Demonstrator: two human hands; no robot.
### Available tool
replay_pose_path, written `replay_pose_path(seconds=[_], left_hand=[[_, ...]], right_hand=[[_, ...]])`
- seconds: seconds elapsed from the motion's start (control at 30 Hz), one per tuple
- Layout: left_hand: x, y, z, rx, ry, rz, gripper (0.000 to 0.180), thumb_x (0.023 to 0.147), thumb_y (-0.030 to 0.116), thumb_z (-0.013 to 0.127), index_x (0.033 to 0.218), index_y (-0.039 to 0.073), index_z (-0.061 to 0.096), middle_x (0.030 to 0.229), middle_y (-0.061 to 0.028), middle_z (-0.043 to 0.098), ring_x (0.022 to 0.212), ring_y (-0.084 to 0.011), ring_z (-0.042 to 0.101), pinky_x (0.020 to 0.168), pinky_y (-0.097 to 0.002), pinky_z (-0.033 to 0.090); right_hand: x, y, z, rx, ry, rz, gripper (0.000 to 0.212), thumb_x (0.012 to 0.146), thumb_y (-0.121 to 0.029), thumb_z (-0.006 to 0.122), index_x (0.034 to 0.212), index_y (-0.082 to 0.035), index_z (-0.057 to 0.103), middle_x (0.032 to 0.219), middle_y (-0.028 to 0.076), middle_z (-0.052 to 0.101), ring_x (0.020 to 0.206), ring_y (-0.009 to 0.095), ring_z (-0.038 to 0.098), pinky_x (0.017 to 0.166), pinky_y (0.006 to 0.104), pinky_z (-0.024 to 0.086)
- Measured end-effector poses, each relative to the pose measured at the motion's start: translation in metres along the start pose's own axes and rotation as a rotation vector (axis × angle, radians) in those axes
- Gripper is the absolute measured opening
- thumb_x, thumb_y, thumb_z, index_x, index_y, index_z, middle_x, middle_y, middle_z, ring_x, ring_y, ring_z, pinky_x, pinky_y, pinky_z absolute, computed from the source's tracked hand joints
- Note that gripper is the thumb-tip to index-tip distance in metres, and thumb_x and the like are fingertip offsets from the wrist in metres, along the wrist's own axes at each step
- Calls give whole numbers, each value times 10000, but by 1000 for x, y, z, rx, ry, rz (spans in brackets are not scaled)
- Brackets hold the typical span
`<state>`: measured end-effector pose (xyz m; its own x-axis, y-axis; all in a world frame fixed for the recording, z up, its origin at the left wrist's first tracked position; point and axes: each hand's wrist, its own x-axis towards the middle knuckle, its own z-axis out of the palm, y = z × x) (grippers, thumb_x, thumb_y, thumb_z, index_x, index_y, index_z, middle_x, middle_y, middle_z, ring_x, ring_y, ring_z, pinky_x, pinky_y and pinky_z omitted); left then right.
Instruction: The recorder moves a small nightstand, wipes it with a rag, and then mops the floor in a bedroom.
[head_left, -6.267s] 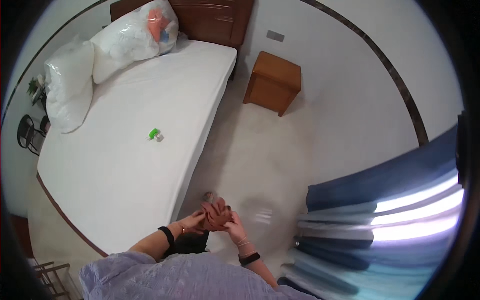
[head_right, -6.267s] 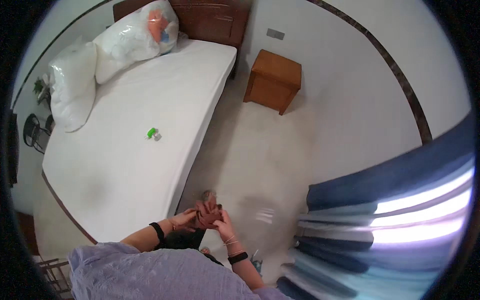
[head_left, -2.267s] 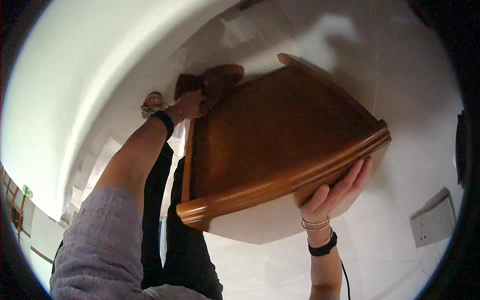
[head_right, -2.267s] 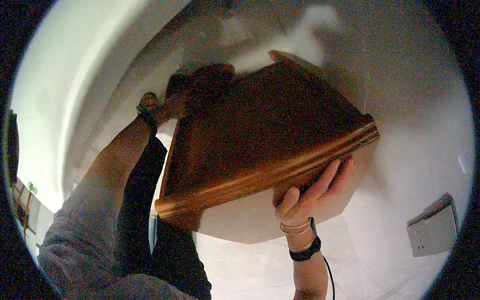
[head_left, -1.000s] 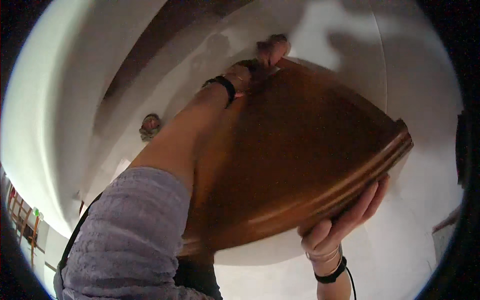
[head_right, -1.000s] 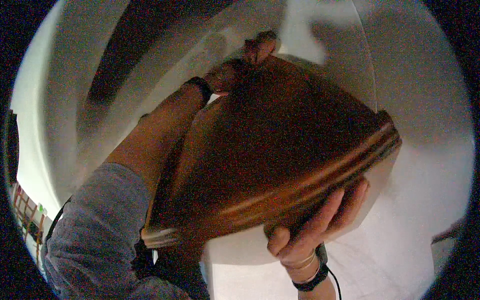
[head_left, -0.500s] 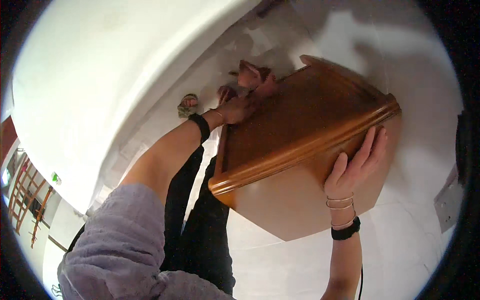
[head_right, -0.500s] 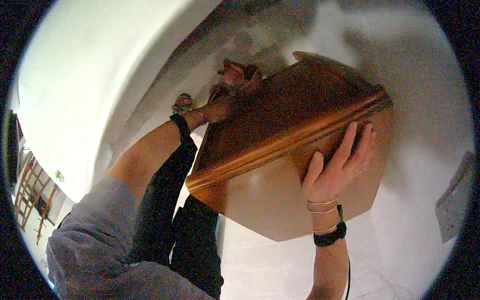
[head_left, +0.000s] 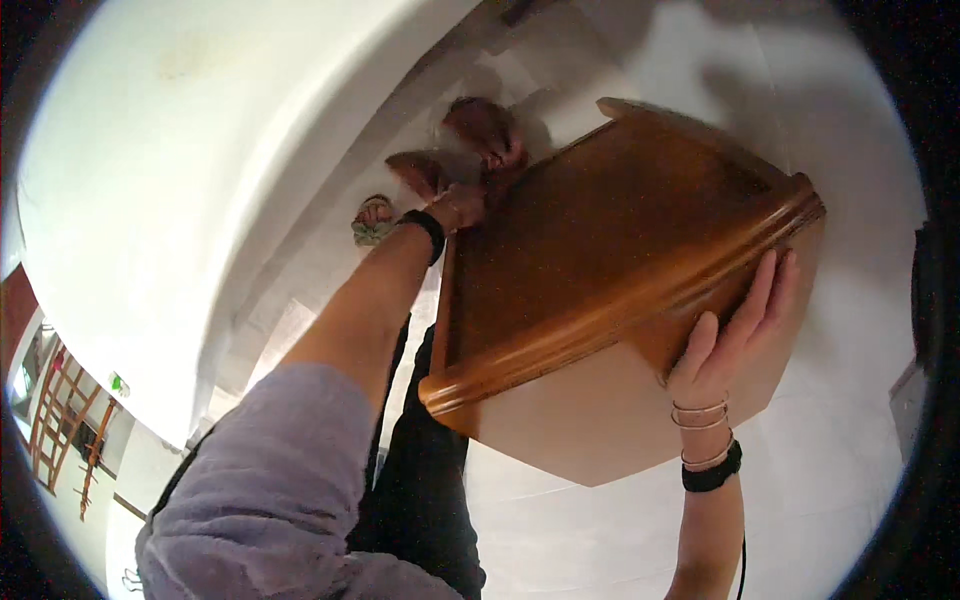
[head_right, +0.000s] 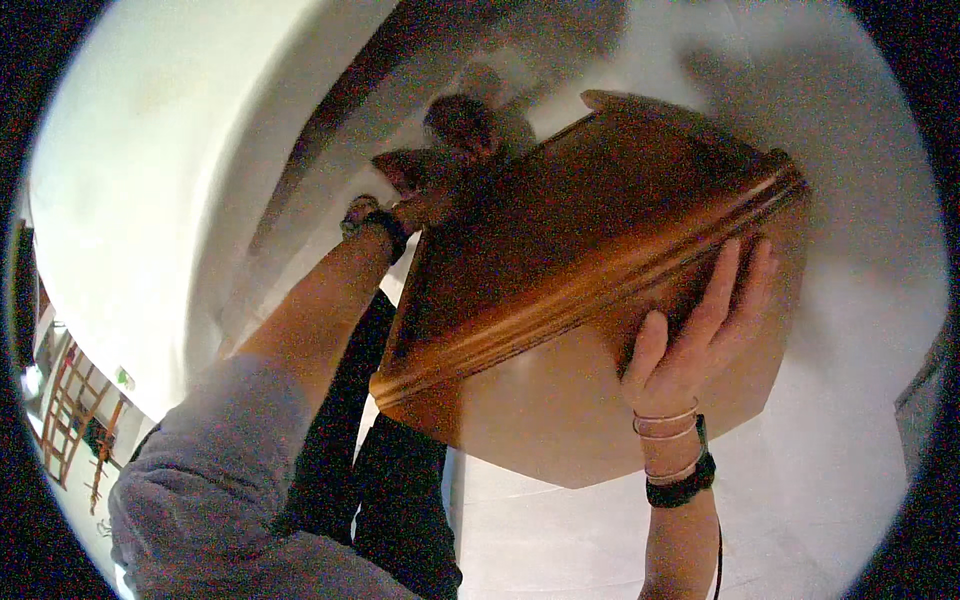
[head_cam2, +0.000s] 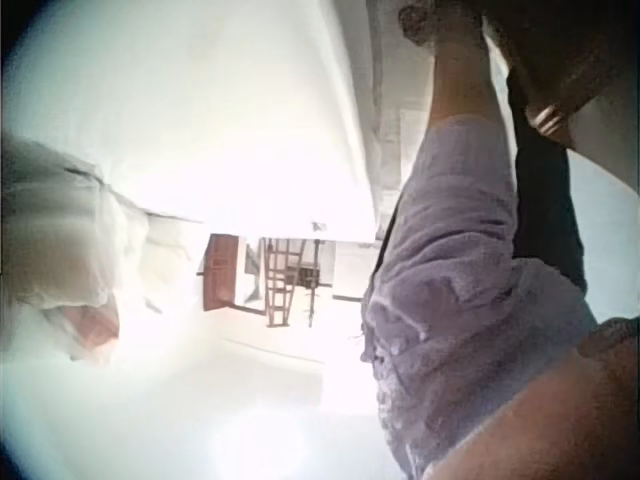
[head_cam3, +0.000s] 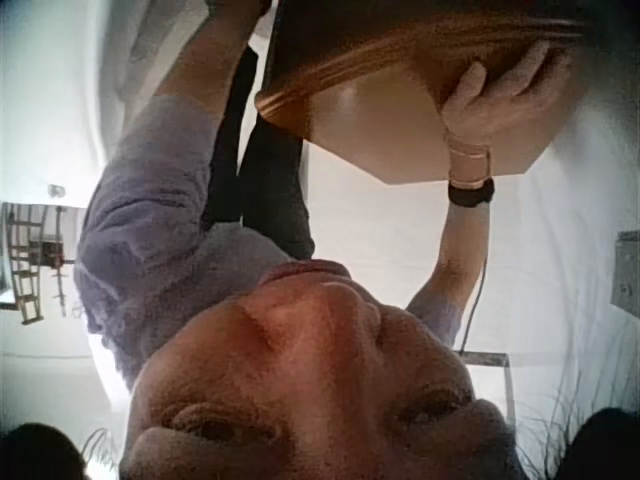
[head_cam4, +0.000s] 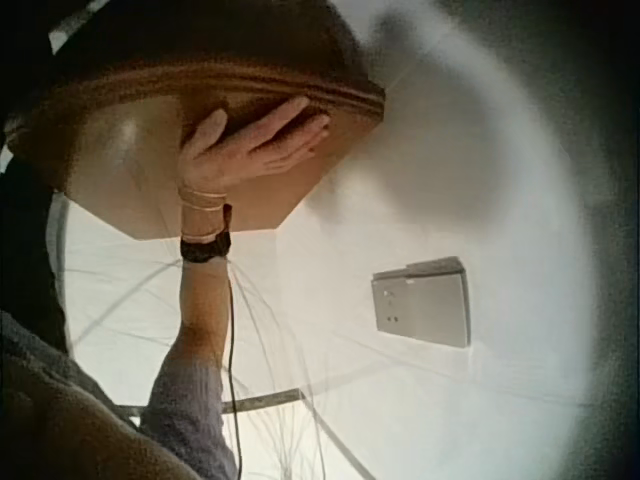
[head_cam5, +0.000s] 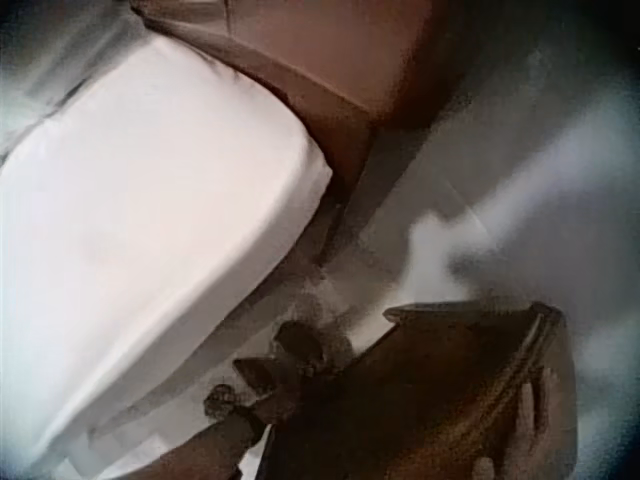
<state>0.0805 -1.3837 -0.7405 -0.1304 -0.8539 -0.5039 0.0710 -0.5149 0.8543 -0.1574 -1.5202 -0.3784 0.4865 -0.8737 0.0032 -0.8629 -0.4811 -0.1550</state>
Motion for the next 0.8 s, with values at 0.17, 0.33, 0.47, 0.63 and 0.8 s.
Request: replay_pose_path(seconds=[0.17,0.33,0.47,0.63,0.8], left_hand=[[9,-39,22,1311,-512,-153,339,898,269,532,1135,29,549,1009,-144,621,895,-222,567,872,-387,434],[-23,81,7,1244,-801,-399,299,816,232,550,1034,68,673,976,-202,654,1004,-332,599,889,-449,446],[-66,45,-28,1185,-233,542,299,844,204,498,1037,45,661,951,-220,646,874,-353,621,820,-442,485],[-64,69,-4,964,-526,-44,335,845,270,548,1090,44,581,928,-131,656,734,-287,618,664,-389,509],[-112,221,-3,728,-609,-93,273,832,196,515,1045,39,586,919,-190,644,766,-327,633,686,-414,513]], right_hand=[[-13,12,-1,-9,1,4,651,930,-448,346,1386,16,329,1430,268,278,1325,424,256,1076,528,195],[-17,12,-3,-54,4,35,634,930,-452,342,1399,-25,330,1445,232,274,1326,420,256,1074,542,188],[3,-9,-4,1,60,12,629,930,-457,342,1406,-47,328,1447,212,282,1330,413,254,1080,543,180],[-12,5,-4,-36,36,35,626,927,-461,354,1409,-62,327,1442,210,289,1334,409,250,1087,542,167],[-18,9,-7,-60,23,65,620,911,-441,411,1416,-92,322,1459,175,272,1349,366,236,1095,536,149]])
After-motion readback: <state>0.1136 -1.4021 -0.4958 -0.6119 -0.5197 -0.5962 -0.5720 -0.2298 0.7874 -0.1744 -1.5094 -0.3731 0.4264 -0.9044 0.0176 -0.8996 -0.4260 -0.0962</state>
